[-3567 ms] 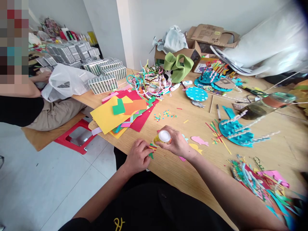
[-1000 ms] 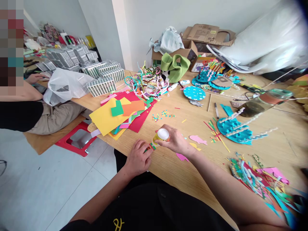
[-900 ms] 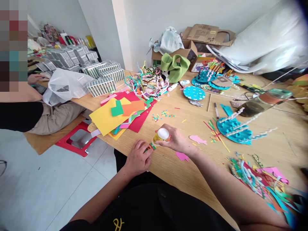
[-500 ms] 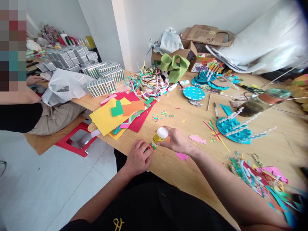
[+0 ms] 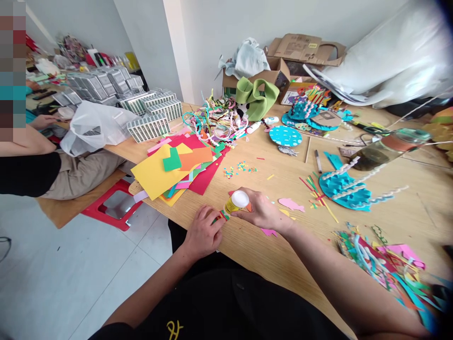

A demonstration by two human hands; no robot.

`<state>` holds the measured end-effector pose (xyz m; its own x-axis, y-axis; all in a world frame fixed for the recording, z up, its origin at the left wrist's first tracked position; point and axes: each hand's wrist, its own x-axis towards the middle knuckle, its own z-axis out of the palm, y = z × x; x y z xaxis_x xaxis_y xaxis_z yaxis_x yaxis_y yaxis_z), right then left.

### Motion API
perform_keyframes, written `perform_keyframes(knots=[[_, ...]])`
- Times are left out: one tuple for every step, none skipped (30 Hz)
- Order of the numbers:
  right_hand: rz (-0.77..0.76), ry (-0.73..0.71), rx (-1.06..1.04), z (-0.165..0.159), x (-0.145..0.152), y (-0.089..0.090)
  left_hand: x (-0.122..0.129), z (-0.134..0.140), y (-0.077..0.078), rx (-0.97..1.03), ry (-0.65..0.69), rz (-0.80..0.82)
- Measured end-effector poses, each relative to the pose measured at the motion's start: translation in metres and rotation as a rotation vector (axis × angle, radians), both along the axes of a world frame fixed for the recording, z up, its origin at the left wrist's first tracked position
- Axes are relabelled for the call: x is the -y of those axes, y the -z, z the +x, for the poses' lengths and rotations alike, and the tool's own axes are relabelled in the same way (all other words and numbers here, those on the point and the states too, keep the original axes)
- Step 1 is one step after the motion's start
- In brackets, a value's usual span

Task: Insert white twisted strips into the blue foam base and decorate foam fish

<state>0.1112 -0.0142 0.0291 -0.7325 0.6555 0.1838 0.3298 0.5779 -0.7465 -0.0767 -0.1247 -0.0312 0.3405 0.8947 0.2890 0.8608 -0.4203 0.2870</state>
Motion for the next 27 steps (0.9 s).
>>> perform_keyframes(knots=[[0.003,0.001,-0.005,-0.0008,0.0,0.0008,-0.0001,0.0,0.0001,0.001,-0.001,0.001],[0.005,0.0,-0.01,-0.0014,-0.0001,0.0015,-0.0002,0.0,0.0003,0.002,-0.003,0.002],[0.007,-0.001,-0.015,-0.0017,-0.0002,0.0021,-0.0003,0.0,0.0004,0.002,-0.003,0.003],[0.009,-0.002,-0.017,-0.0017,-0.0001,0.0024,-0.0003,0.0001,0.0004,0.002,-0.002,0.003],[0.008,-0.003,-0.013,-0.0014,0.0001,0.0024,-0.0003,0.0001,0.0004,0.001,-0.002,0.003],[0.006,-0.001,-0.005,-0.0008,0.0004,0.0022,-0.0003,0.0001,0.0004,0.0,-0.002,0.002],[0.004,0.002,0.004,0.0,0.0009,0.0017,-0.0003,0.0002,0.0003,-0.001,-0.002,0.001],[0.001,0.005,0.014,0.0008,0.0013,0.0011,-0.0002,0.0002,0.0003,0.0,-0.002,0.001],[-0.003,0.005,0.022,0.0014,0.0017,0.0006,-0.0002,0.0003,0.0003,0.001,-0.002,0.002],[-0.006,0.006,0.025,0.0017,0.0019,0.0002,-0.0001,0.0003,0.0004,0.002,-0.002,0.004],[-0.007,0.007,0.022,0.0016,0.0019,0.0001,-0.0001,0.0003,0.0004,0.004,-0.003,0.005],[-0.006,0.005,0.015,0.0011,0.0016,0.0002,-0.0001,0.0003,0.0005,0.004,-0.004,0.006],[-0.004,0.0,0.005,0.0003,0.0011,0.0005,-0.0001,0.0003,0.0005,0.003,-0.005,0.005],[0.001,-0.004,-0.004,-0.0007,0.0005,0.001,-0.0002,0.0002,0.0005,0.002,-0.005,0.003],[0.006,-0.007,-0.012,-0.0017,-0.0002,0.0015,-0.0002,0.0002,0.0005,0.0,-0.003,0.001],[0.012,-0.01,-0.016,-0.0024,-0.0008,0.0019,-0.0002,0.0003,0.0004,0.0,-0.001,0.002],[0.015,-0.013,-0.016,-0.0028,-0.0012,0.0022,-0.0001,0.0004,0.0004,0.0,-0.001,0.004],[0.017,-0.013,-0.014,-0.0028,-0.0013,0.0023,-0.0001,0.0006,0.0005,0.001,-0.002,0.006],[0.016,-0.011,-0.01,-0.0023,-0.0011,0.0023,0.0,0.0008,0.0005,0.003,-0.006,0.009],[0.014,-0.008,-0.005,-0.0016,-0.0007,0.0021,0.0,0.001,0.0006,0.004,-0.01,0.01],[0.01,-0.006,0.0,-0.0007,-0.0002,0.0018,0.0001,0.0011,0.0007,0.005,-0.013,0.01],[0.007,-0.003,0.001,0.0,0.0004,0.0016,0.0001,0.0013,0.0007,0.006,-0.014,0.01],[0.004,0.0,0.002,0.0005,0.0008,0.0014,0.0002,0.0013,0.0007,0.008,-0.013,0.01],[0.003,0.004,0.002,0.0005,0.0011,0.0013,0.0002,0.0013,0.0006,0.009,-0.011,0.01],[0.002,0.008,0.002,0.0,0.0011,0.0013,0.0002,0.0012,0.0006,0.008,-0.009,0.01],[0.002,0.012,0.0,-0.0008,0.001,0.0014,0.0001,0.0011,0.0005,0.008,-0.008,0.01],[0.002,0.017,-0.001,-0.0019,0.0006,0.0015,0.0001,0.001,0.0004,0.008,-0.006,0.01]])
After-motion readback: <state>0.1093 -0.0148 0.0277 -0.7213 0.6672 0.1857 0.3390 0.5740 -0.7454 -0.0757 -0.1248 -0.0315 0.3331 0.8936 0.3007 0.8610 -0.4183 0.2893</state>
